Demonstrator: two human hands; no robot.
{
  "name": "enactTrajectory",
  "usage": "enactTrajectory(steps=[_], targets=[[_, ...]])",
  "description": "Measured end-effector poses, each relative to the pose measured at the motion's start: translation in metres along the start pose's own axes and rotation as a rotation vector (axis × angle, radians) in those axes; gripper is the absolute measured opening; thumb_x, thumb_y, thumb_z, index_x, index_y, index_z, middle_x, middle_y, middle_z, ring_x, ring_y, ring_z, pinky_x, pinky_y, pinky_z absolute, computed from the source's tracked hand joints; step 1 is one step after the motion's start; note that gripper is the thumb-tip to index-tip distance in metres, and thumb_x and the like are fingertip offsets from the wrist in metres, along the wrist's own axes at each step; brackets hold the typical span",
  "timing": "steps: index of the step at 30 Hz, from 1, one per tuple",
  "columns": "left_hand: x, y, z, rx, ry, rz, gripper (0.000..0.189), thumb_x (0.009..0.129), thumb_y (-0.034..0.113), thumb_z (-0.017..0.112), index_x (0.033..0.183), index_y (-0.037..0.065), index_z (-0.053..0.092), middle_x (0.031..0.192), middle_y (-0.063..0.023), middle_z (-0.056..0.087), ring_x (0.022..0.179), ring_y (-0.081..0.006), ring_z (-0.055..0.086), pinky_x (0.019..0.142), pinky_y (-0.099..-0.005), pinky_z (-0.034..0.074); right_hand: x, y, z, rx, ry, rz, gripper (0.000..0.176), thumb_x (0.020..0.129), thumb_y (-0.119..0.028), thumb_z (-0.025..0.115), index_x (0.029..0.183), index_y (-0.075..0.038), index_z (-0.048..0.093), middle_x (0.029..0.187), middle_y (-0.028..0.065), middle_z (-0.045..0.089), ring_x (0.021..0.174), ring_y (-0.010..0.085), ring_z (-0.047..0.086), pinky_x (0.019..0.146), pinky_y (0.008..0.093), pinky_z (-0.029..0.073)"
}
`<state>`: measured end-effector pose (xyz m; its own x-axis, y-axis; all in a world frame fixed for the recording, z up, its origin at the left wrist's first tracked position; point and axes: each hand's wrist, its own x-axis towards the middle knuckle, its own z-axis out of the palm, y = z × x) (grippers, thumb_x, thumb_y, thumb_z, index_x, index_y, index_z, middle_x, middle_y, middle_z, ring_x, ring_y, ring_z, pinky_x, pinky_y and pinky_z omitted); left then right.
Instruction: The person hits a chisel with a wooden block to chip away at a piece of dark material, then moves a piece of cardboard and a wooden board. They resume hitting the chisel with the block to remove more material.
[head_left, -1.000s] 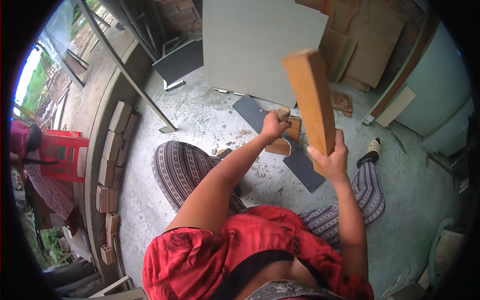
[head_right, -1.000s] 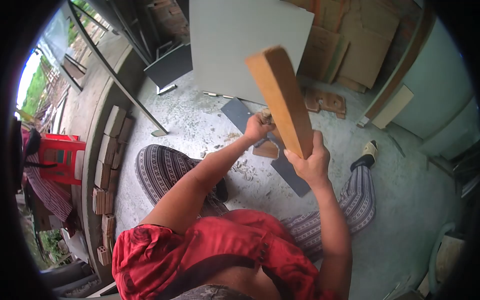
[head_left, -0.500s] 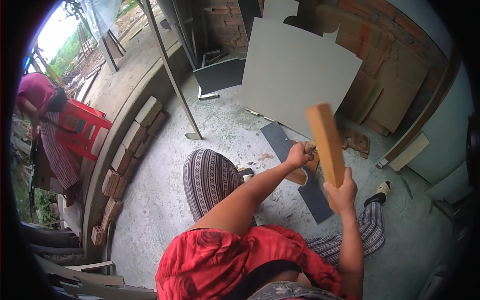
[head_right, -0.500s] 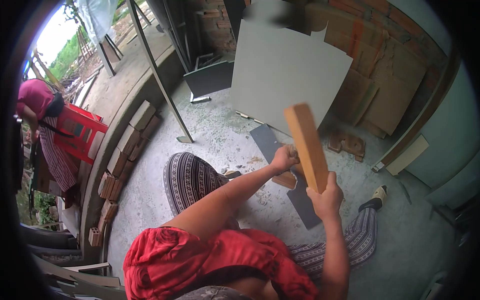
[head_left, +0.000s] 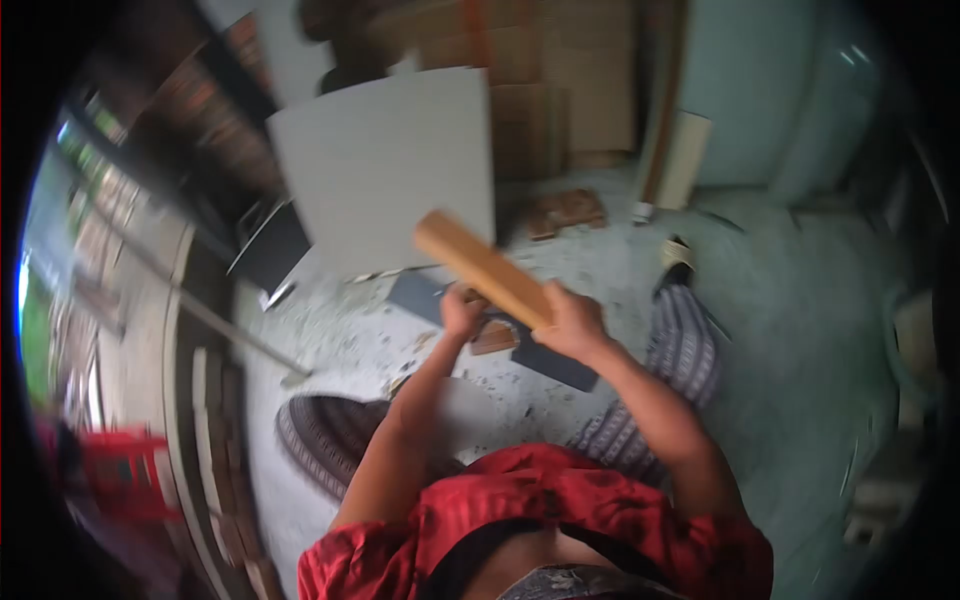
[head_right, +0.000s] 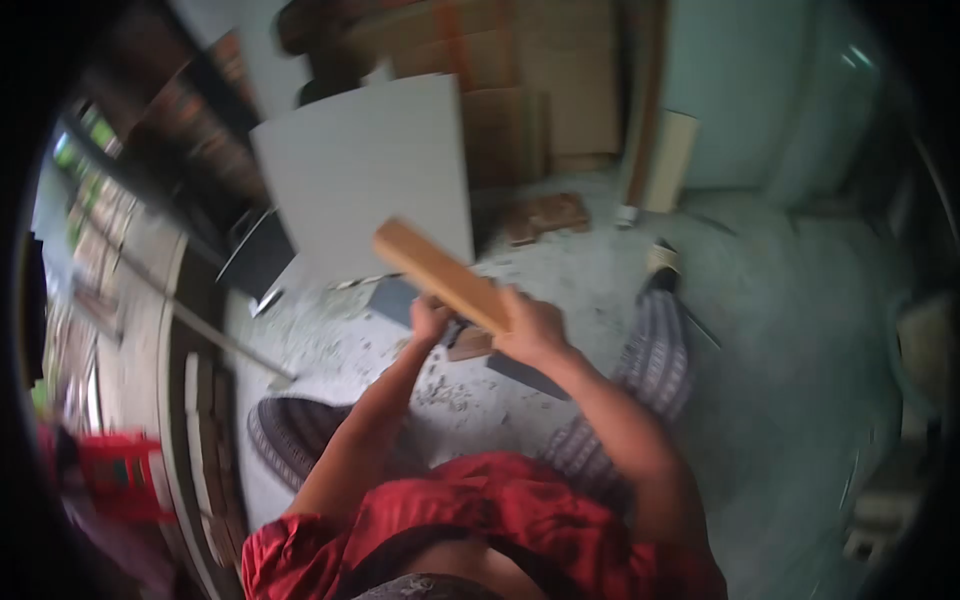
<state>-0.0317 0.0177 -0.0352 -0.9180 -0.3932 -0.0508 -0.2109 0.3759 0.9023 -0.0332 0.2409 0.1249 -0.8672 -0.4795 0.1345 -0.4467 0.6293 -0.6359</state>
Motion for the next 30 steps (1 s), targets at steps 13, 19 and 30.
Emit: enactTrajectory(steps=[13,19,30], targets=[[0.029,-0.048,0.007,-0.423,-0.142,0.117,0.018,0.082,0.014,0.064,0.09,-0.003,0.063,0.087,-0.0064,0.065,0.077,-0.0118,0.06,0.062,-0.0266,0.05,-0.005,0.024,0.033,0.181,0.098,-0.007,0.049,0.056,-0.018,0.072,0.094,0.0,0.049,0.078,0.0188,0.062,0.075,0.0354,0.063,0.068,0.0413,0.05],[0.024,-0.025,0.003,0.078,-0.012,0.282,0.031,0.08,0.026,0.066,0.101,0.002,0.065,0.094,-0.0108,0.068,0.087,-0.0199,0.065,0.075,-0.0353,0.052,-0.007,-0.016,-0.019,0.486,0.047,0.039,0.047,0.057,-0.021,0.07,0.094,-0.001,0.052,0.082,0.0191,0.062,0.076,0.0348,0.063,0.07,0.041,0.049],[0.015,-0.022,0.005,-0.319,0.004,0.115,0.019,0.067,0.001,0.066,0.085,-0.004,0.064,0.081,-0.0072,0.068,0.071,-0.013,0.062,0.065,-0.0286,0.049,0.009,0.018,0.018,0.514,-0.219,0.282,0.05,0.055,-0.015,0.074,0.099,0.001,0.057,0.086,0.015,0.064,0.079,0.0248,0.063,0.072,0.0325,0.049]])
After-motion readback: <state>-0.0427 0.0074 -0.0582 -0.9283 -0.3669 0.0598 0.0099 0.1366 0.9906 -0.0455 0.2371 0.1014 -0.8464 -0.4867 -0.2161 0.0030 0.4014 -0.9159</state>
